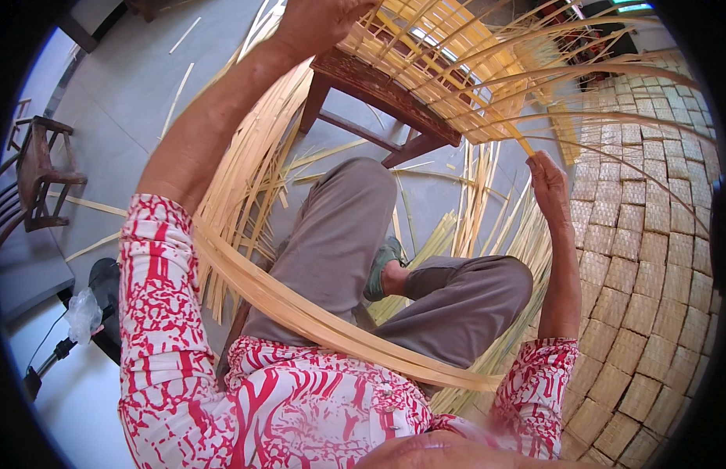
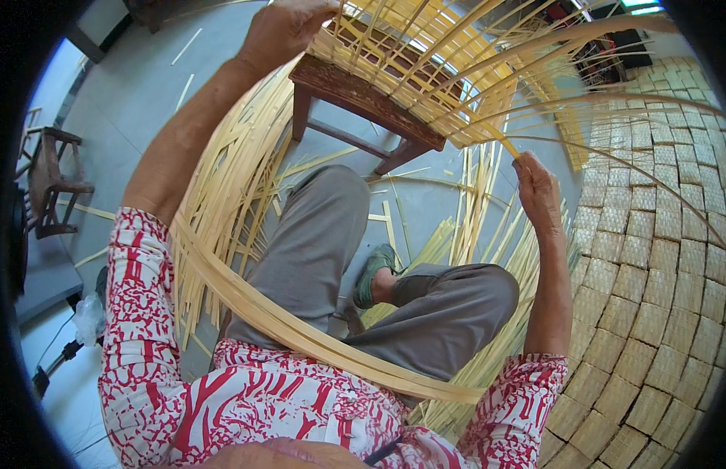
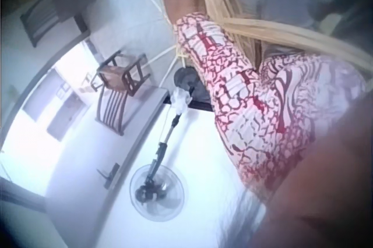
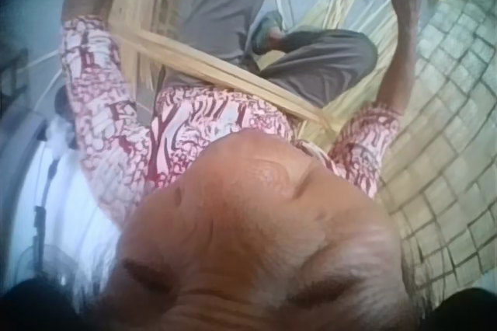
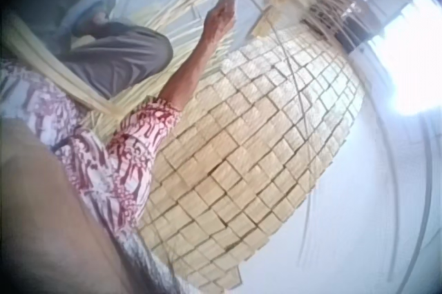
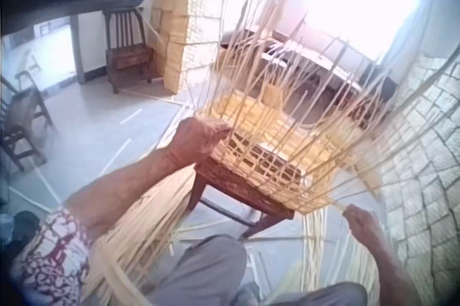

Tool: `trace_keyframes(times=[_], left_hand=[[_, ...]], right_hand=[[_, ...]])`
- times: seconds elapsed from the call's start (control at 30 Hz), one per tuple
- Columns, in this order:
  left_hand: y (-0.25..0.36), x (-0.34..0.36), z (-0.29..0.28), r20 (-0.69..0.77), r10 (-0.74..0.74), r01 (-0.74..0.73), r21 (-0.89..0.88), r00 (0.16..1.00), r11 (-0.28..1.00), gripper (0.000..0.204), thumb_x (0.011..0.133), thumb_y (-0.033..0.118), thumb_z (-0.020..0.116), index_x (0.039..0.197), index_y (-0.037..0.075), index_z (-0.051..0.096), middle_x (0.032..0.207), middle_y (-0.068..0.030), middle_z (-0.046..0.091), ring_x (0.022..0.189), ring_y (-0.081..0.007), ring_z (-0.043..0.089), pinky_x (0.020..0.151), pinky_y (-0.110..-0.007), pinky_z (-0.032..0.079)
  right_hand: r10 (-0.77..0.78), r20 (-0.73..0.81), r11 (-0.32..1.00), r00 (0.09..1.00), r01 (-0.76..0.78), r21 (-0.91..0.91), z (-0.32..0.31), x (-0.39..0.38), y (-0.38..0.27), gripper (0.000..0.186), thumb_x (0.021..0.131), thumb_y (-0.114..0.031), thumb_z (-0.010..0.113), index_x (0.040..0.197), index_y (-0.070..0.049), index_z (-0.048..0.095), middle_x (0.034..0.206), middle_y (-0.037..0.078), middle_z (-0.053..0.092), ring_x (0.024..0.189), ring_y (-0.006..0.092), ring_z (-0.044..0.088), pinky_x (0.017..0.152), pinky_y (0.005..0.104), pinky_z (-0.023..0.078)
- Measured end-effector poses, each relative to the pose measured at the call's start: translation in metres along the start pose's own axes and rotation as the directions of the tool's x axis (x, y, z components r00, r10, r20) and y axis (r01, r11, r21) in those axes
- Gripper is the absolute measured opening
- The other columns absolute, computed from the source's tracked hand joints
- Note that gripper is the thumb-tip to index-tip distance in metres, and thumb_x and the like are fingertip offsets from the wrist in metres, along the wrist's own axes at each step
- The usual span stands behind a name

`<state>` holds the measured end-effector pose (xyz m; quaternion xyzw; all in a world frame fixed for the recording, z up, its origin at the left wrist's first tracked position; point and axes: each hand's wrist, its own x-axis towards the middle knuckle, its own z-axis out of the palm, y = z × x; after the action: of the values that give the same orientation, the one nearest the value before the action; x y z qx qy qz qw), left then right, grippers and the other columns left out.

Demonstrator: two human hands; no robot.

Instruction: The person weaves a basket by hand, interlacing thin bamboo strips through a pre-formed frame resting on a small wooden stool. The person repeatedly pulls strips through the weave and adjusts the tension to maintain the basket's shape.

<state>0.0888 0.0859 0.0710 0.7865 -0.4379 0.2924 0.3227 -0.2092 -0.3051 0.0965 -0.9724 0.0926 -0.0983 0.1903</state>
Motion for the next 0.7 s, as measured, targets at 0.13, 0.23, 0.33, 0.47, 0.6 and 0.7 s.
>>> trace_keyframes(times=[0.13,0.23,0.33,0.47,0.6,0.7], left_hand=[[-0.013,0.006,0.007,0.19,-0.06,0.035,0.129,0.98,0.991,0.01,0.086,0.017,0.059,0.086,0.013,0.069,0.074,-0.0164,0.067,0.07,-0.0379,0.067,0.059,-0.049,0.051],[-0.02,0.002,0.018,0.194,-0.083,0.05,0.169,0.977,0.984,0.013,0.082,0.014,0.057,0.087,0.014,0.069,0.071,-0.0165,0.067,0.068,-0.0393,0.067,0.059,-0.051,0.051],[-0.013,-0.001,0.025,0.178,-0.109,0.08,0.161,0.978,0.984,0.013,0.081,0.014,0.058,0.087,0.013,0.07,0.072,-0.0176,0.067,0.069,-0.0396,0.067,0.06,-0.051,0.051],[-0.022,-0.021,0.034,0.039,-0.03,0.023,0.17,0.999,0.985,0.016,0.09,0.017,0.063,0.105,0.018,0.069,0.081,-0.0103,0.071,0.068,-0.0294,0.069,0.058,-0.039,0.054],[-0.015,-0.036,0.045,-0.148,-0.057,0.069,0.074,0.987,0.995,0.03,0.096,0.02,0.063,0.125,0.025,0.065,0.1,-0.0096,0.073,0.071,-0.0324,0.069,0.058,-0.038,0.057],[0.002,-0.045,0.046,-0.161,-0.125,0.129,0.015,0.979,0.992,0.039,0.096,0.018,0.063,0.134,0.024,0.057,0.101,-0.0094,0.072,0.073,-0.0316,0.069,0.056,-0.037,0.056]], right_hand=[[-0.033,-0.042,0.999,0.999,0.035,0.038,0.006,-0.002,0.005,0.012,0.1,-0.015,0.06,0.097,-0.004,0.055,0.068,0.012,0.042,0.063,0.0152,0.036,0.055,0.0299,0.038],[-0.056,-0.036,0.997,0.998,0.054,-0.048,0.007,0.002,-0.014,0.012,0.1,-0.014,0.061,0.097,-0.005,0.055,0.069,0.013,0.041,0.064,0.0159,0.036,0.056,0.0307,0.039],[-0.009,-0.014,1.0,1.0,0.008,-0.017,0.017,-0.003,-0.006,0.01,0.099,-0.014,0.061,0.097,-0.007,0.055,0.068,0.015,0.042,0.062,0.0212,0.036,0.056,0.0323,0.04],[-0.032,-0.053,0.993,0.998,0.026,-0.113,0.02,-0.001,-0.011,0.011,0.1,-0.018,0.06,0.097,-0.008,0.059,0.065,0.014,0.049,0.057,0.0212,0.043,0.056,0.0326,0.041],[0.076,0.046,0.994,0.996,-0.072,-0.088,0.016,-0.003,-0.01,0.019,0.102,-0.024,0.055,0.095,-0.007,0.06,0.064,0.007,0.059,0.059,0.018,0.06,0.057,0.0349,0.046],[0.111,0.036,0.993,0.993,-0.109,-0.054,0.018,-0.005,-0.011,0.019,0.102,-0.024,0.056,0.096,-0.006,0.059,0.065,0.009,0.06,0.061,0.0181,0.062,0.058,0.0341,0.047]])
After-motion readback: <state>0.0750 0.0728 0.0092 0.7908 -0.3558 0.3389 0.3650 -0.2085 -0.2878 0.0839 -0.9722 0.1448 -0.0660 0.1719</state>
